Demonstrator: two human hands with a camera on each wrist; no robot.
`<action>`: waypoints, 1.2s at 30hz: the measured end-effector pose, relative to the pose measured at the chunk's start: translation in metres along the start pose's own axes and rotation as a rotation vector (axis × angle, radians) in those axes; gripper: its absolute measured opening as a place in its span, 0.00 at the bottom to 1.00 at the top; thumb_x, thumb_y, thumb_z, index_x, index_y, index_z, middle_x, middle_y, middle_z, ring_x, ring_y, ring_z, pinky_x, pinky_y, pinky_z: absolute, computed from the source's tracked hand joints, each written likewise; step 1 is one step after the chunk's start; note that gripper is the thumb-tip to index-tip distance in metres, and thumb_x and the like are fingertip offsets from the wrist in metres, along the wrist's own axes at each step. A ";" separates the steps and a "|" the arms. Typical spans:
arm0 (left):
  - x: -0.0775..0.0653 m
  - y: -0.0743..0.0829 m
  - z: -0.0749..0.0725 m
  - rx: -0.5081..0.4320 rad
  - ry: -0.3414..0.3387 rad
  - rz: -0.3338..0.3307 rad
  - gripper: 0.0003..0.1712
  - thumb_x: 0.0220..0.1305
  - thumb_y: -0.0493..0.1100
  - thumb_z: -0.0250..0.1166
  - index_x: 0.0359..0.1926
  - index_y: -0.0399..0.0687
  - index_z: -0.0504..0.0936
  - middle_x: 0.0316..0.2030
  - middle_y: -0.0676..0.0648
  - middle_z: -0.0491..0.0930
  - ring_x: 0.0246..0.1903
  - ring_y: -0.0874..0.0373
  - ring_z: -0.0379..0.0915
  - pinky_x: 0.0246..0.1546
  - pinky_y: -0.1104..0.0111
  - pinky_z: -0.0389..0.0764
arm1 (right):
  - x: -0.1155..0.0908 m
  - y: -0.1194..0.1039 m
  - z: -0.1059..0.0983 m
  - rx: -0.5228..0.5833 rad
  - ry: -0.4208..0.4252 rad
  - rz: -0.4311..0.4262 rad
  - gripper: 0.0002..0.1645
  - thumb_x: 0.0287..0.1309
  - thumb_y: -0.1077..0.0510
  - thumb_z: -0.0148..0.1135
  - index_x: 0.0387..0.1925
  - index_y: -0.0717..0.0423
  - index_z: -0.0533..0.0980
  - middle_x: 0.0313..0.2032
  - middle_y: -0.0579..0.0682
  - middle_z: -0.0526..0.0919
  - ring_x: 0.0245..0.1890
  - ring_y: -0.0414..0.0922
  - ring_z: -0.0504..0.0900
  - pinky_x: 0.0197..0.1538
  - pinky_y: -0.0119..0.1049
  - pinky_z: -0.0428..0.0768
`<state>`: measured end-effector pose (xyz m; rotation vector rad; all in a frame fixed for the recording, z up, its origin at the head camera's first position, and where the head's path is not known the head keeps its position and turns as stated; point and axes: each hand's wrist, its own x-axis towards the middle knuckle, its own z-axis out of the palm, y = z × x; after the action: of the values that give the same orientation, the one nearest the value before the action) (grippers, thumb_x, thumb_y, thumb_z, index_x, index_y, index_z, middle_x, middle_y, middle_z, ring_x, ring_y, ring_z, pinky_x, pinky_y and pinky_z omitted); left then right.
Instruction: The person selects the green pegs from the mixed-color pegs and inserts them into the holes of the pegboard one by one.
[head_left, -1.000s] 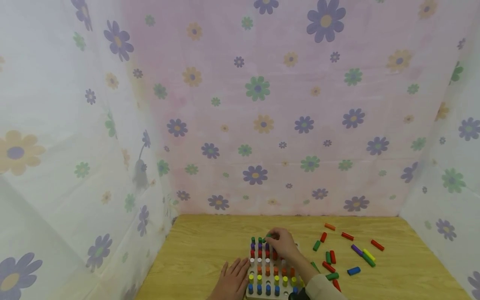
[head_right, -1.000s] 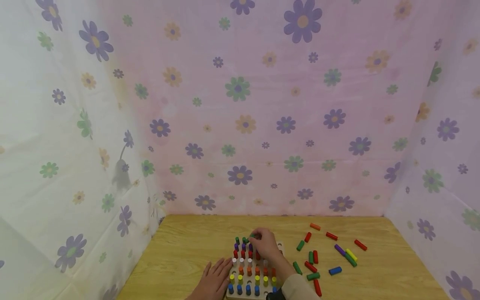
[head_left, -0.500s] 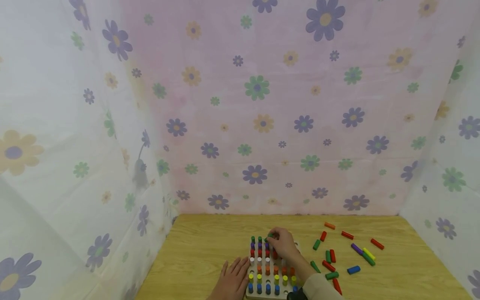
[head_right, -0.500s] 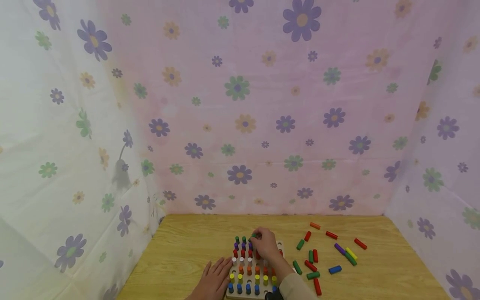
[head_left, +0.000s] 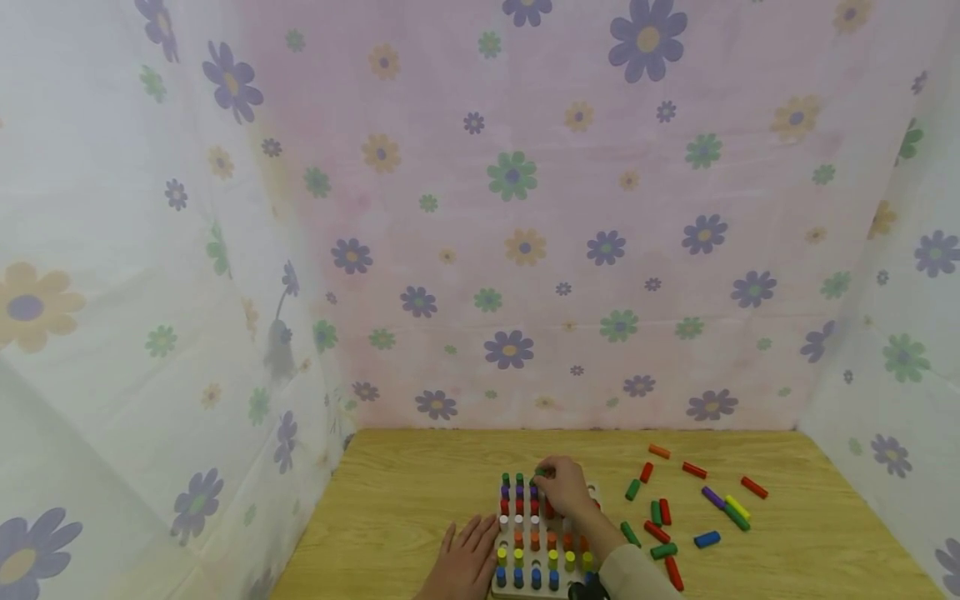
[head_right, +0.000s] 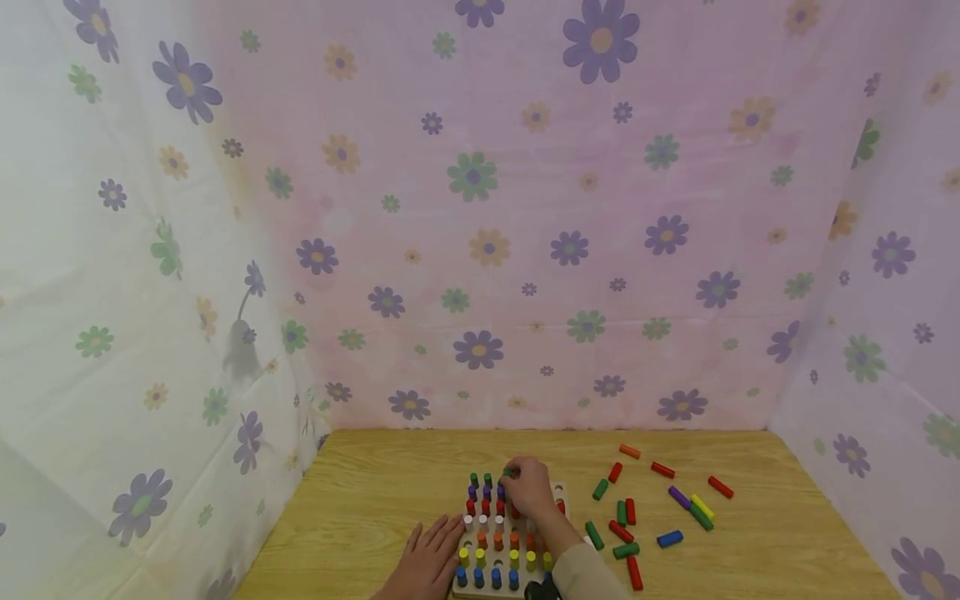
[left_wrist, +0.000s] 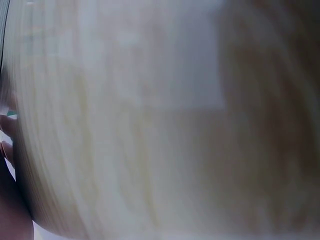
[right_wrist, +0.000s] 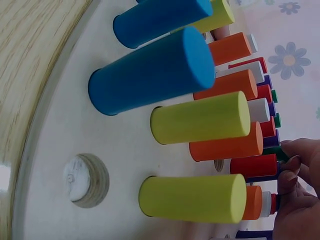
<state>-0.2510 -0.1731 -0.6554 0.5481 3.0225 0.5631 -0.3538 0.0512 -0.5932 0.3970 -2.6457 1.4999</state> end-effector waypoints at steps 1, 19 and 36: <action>0.000 0.000 0.000 0.001 -0.003 -0.001 0.34 0.83 0.61 0.36 0.78 0.51 0.65 0.76 0.51 0.63 0.76 0.46 0.56 0.70 0.35 0.53 | 0.000 0.000 0.000 -0.006 0.002 0.000 0.09 0.62 0.67 0.67 0.43 0.69 0.84 0.32 0.51 0.83 0.31 0.43 0.78 0.34 0.39 0.81; 0.001 0.000 0.001 0.034 -0.017 -0.014 0.37 0.82 0.66 0.33 0.78 0.54 0.65 0.76 0.53 0.63 0.76 0.47 0.57 0.70 0.35 0.55 | 0.000 -0.004 0.000 -0.049 -0.010 0.007 0.09 0.61 0.68 0.67 0.42 0.69 0.85 0.37 0.56 0.86 0.36 0.50 0.84 0.38 0.47 0.85; 0.002 -0.001 0.004 0.063 -0.006 -0.018 0.36 0.82 0.65 0.33 0.77 0.55 0.66 0.76 0.54 0.64 0.75 0.48 0.58 0.70 0.36 0.56 | 0.001 -0.005 0.001 -0.080 -0.032 -0.010 0.09 0.65 0.67 0.63 0.43 0.68 0.85 0.39 0.58 0.87 0.39 0.53 0.85 0.41 0.50 0.85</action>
<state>-0.2529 -0.1719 -0.6595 0.5232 3.0449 0.4663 -0.3532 0.0480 -0.5894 0.4303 -2.7138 1.3909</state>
